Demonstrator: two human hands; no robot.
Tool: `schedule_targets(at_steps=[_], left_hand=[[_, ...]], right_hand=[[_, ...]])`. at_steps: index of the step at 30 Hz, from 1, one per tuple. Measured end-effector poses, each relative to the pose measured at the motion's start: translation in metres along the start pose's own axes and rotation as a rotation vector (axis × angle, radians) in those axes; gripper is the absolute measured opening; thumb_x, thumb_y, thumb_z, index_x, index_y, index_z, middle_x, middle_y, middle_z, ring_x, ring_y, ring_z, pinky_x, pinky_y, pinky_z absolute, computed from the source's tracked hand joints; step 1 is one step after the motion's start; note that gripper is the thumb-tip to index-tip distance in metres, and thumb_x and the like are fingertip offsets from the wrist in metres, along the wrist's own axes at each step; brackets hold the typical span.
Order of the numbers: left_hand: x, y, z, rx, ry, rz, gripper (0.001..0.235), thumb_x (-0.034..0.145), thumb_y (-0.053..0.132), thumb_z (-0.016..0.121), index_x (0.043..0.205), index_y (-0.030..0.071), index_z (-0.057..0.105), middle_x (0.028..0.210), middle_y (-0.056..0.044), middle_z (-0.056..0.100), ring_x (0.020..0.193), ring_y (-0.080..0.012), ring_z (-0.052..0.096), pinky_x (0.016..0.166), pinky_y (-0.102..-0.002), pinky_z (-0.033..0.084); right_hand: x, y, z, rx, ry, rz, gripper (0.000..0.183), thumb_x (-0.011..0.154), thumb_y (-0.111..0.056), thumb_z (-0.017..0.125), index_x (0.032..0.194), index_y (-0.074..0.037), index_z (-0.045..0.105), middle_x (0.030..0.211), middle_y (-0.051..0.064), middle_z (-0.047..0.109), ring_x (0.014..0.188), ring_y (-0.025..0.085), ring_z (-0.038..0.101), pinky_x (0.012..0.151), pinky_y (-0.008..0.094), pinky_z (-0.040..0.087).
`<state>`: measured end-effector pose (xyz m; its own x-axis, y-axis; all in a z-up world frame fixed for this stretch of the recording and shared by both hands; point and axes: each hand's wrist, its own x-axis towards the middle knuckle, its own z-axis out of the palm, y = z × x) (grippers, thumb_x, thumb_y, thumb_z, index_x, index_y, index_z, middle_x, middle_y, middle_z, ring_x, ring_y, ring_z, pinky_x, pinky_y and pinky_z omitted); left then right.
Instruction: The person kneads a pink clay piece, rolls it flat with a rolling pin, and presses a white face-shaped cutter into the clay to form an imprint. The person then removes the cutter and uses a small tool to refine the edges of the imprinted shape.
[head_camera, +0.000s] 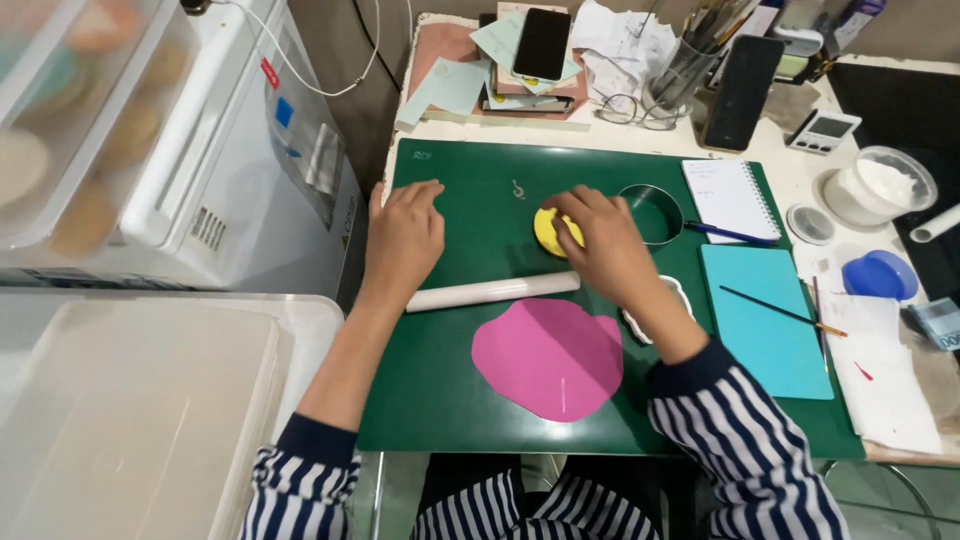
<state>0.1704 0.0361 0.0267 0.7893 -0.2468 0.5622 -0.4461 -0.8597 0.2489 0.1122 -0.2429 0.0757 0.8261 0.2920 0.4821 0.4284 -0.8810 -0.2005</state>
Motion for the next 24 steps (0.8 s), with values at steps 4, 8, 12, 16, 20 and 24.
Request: schedule_targets(at_steps=[4,8,12,16,20,24], left_hand=[[-0.026,0.002,-0.008,-0.189,-0.275,0.004,0.034,0.101,0.027,0.051,0.131,0.029,0.066,0.128,0.007,0.067,0.119,-0.0171,0.066,0.111,-0.049,0.040],[-0.042,0.032,-0.041,-0.266,-0.448,0.046,0.038,0.104,0.022,0.049,0.140,0.019,0.060,0.139,-0.006,0.060,0.136,-0.0293,0.053,0.117,-0.065,0.026],[-0.045,0.046,-0.036,-0.250,-0.406,0.063,0.038,0.103,0.017,0.051,0.140,0.016,0.060,0.139,-0.008,0.059,0.138,-0.0303,0.050,0.117,-0.067,0.026],[-0.049,0.063,-0.039,-0.267,-0.318,0.159,0.036,0.101,0.011,0.052,0.134,0.019,0.063,0.135,-0.004,0.060,0.136,-0.0265,0.052,0.117,-0.062,0.031],[-0.059,0.072,-0.046,-0.471,-0.337,0.271,0.035,0.097,0.017,0.059,0.132,0.016,0.063,0.129,-0.005,0.063,0.130,-0.0268,0.057,0.111,-0.052,0.042],[-0.070,0.076,-0.049,-0.640,-0.426,0.323,0.060,0.085,0.033,0.074,0.139,0.014,0.057,0.137,-0.009,0.060,0.133,-0.0320,0.054,0.110,-0.051,0.043]], right_hand=[[-0.055,0.023,-0.061,-0.074,-0.435,0.280,0.048,0.090,-0.029,0.073,0.135,-0.016,0.061,0.120,0.010,0.064,0.117,0.030,0.064,0.096,0.044,0.050],[-0.093,0.038,-0.082,-0.096,-0.733,0.531,0.108,0.071,-0.049,0.091,0.160,-0.023,0.036,0.162,0.022,0.034,0.150,0.046,0.034,0.115,0.063,0.041],[-0.100,0.016,-0.078,-0.094,-0.494,0.690,0.107,0.077,-0.064,0.078,0.154,0.000,0.041,0.141,0.033,0.048,0.133,0.048,0.052,0.102,0.058,0.054],[-0.126,0.049,-0.031,-0.236,-0.496,0.727,0.111,0.076,-0.069,0.076,0.151,0.005,0.042,0.130,0.025,0.052,0.128,0.042,0.057,0.096,0.051,0.059],[-0.118,0.033,-0.045,-0.075,-0.308,0.610,0.110,0.070,-0.045,0.088,0.152,0.010,0.040,0.132,0.027,0.051,0.128,0.045,0.055,0.095,0.057,0.057],[-0.091,-0.046,-0.083,0.387,-0.445,0.344,0.097,0.064,-0.019,0.090,0.148,0.001,0.044,0.134,0.027,0.051,0.127,0.054,0.053,0.096,0.064,0.055]])
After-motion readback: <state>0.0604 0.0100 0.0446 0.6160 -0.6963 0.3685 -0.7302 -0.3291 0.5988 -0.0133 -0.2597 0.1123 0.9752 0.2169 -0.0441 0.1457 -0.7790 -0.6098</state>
